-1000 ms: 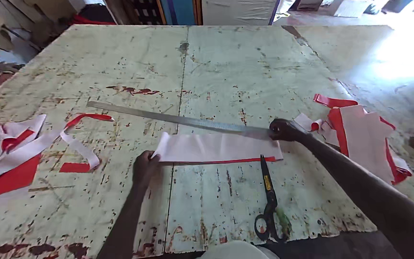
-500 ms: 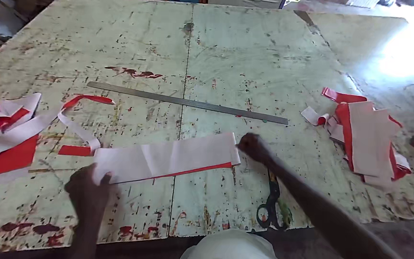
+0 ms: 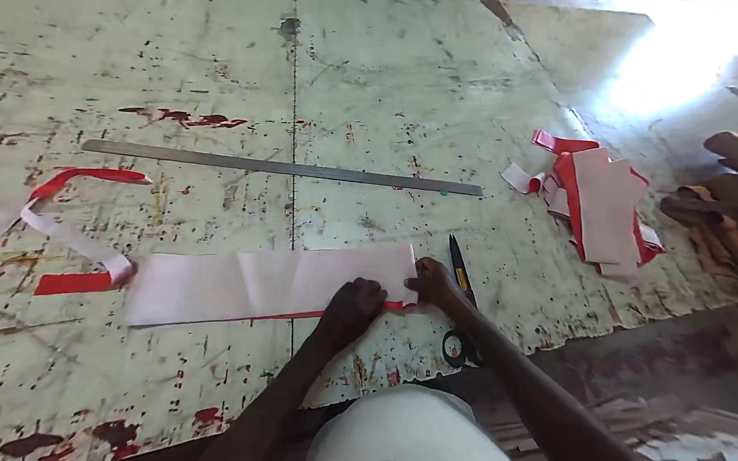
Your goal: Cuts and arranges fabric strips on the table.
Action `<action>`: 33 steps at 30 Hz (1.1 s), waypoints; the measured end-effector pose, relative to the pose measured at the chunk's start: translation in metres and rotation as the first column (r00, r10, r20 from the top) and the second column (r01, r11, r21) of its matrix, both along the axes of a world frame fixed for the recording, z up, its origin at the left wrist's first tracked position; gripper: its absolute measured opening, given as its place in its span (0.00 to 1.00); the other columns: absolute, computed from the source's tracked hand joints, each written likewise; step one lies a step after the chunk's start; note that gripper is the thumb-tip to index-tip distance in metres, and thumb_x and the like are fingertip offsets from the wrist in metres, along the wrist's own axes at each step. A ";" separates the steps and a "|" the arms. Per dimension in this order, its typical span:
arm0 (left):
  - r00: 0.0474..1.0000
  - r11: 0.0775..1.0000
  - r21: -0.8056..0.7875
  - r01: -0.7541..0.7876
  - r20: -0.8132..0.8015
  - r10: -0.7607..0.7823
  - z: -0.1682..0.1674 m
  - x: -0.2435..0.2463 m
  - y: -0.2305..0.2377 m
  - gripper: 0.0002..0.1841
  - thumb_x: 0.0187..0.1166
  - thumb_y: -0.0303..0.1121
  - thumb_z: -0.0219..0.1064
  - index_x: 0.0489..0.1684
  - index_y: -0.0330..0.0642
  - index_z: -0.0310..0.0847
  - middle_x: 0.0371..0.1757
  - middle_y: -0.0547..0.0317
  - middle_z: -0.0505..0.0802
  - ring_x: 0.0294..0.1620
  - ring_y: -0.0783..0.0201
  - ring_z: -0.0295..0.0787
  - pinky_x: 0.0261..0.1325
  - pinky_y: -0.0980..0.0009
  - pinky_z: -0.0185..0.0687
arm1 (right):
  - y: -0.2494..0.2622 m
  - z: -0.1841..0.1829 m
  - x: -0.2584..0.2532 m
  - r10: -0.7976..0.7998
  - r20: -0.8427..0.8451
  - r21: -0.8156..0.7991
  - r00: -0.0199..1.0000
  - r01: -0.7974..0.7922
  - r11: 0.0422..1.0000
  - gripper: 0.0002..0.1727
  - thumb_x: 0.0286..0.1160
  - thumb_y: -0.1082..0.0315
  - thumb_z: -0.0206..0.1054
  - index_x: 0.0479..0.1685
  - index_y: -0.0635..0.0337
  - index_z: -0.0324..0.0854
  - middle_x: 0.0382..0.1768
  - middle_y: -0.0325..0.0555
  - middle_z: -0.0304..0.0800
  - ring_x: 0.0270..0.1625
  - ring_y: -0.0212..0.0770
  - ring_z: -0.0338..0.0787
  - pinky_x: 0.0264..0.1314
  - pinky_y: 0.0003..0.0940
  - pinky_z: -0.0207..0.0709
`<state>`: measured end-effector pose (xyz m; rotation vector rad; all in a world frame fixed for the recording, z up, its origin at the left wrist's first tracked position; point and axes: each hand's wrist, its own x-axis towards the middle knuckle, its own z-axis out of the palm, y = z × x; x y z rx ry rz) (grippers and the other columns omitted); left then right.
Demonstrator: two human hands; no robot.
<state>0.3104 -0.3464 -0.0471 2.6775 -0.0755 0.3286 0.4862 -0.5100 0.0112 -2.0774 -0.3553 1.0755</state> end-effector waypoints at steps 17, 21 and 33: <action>0.924 0.869 -0.450 -0.207 0.201 0.324 0.031 -0.042 -0.028 0.10 0.83 0.36 0.66 0.45 0.42 0.92 0.51 0.57 0.94 0.57 0.61 0.91 0.64 0.59 0.88 | -0.011 0.021 -0.012 -0.004 -0.308 0.298 0.951 0.100 0.949 0.33 0.90 0.41 0.53 0.66 0.65 0.77 0.41 0.53 0.95 0.35 0.44 0.95 0.39 0.39 0.91; 0.970 0.960 -0.246 -0.132 0.169 0.177 0.005 -0.038 -0.047 0.11 0.87 0.36 0.62 0.47 0.48 0.93 0.53 0.58 0.95 0.59 0.60 0.90 0.64 0.59 0.85 | -0.008 0.006 -0.024 -0.024 -0.186 0.235 0.982 0.069 0.969 0.17 0.79 0.63 0.72 0.58 0.66 0.82 0.37 0.52 0.92 0.34 0.44 0.91 0.38 0.42 0.87; 0.978 0.984 -0.122 -0.132 0.144 0.150 0.001 -0.041 -0.048 0.10 0.87 0.37 0.62 0.51 0.53 0.92 0.55 0.62 0.92 0.60 0.61 0.88 0.63 0.61 0.85 | -0.023 -0.001 -0.027 -0.038 0.096 0.153 0.995 0.023 0.988 0.10 0.76 0.69 0.74 0.53 0.60 0.85 0.37 0.47 0.96 0.32 0.44 0.94 0.36 0.44 0.90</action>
